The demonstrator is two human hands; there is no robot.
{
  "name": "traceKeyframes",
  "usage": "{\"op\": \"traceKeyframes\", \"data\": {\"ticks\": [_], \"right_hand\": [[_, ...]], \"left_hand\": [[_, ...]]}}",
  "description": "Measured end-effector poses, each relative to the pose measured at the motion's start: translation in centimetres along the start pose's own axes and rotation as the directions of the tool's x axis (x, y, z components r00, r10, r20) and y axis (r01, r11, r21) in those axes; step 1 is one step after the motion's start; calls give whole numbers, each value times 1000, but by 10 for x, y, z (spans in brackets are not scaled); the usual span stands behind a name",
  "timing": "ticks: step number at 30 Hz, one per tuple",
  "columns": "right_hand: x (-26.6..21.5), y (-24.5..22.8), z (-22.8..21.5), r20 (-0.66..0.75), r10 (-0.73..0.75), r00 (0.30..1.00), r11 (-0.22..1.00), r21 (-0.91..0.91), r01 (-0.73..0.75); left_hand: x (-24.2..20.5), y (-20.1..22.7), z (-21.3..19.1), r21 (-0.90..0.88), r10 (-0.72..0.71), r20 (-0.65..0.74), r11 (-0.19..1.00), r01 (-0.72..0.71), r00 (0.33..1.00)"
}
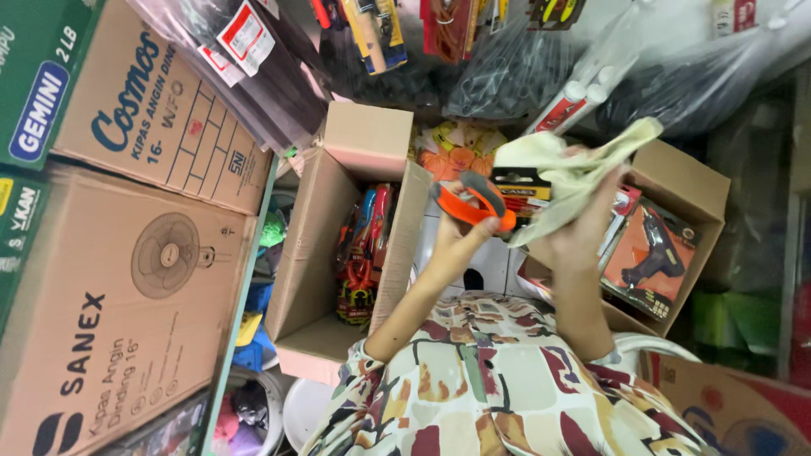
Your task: The person sorts and cleans various hardware items, including a soldering iron and pliers, by wiping them with a cloth and placing them into cardboard boxes on the floor.
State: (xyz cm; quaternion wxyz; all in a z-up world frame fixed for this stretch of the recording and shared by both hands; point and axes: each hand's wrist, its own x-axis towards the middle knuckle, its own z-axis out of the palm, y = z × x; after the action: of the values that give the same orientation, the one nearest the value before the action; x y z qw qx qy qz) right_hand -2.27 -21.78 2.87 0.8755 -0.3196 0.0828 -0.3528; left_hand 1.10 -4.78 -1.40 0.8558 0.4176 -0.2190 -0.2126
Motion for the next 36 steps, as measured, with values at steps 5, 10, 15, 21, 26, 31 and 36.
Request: {"op": "traceKeyframes", "data": {"ticks": [5, 10, 15, 21, 26, 31, 36], "right_hand": [[41, -64, -9, 74, 33, 997, 994, 99, -40], [59, -60, -3, 201, -30, 979, 996, -79, 46], [58, -46, 29, 488, 4, 873, 864, -442, 243], [77, -19, 8, 633, 60, 772, 555, -663, 502], [91, 3, -40, 310, 196, 930, 669, -736, 104], [119, 9, -52, 223, 327, 918, 932, -239, -273], [138, -7, -86, 466, 258, 847, 966, -140, -217]], "left_hand": [[22, 9, 1, -202, -65, -194, 979, 25, 979], [35, -2, 6, -198, -12, -208, 980, -30, 978], [43, -27, 23, -131, 21, -173, 990, -44, 985], [54, -29, 37, -113, 49, -215, 991, -74, 975], [52, -38, 45, 37, 110, -217, 994, -104, 970], [50, -37, 40, 90, 85, -182, 993, -70, 980], [53, -22, 46, -43, 180, -346, 977, -207, 921]]}}
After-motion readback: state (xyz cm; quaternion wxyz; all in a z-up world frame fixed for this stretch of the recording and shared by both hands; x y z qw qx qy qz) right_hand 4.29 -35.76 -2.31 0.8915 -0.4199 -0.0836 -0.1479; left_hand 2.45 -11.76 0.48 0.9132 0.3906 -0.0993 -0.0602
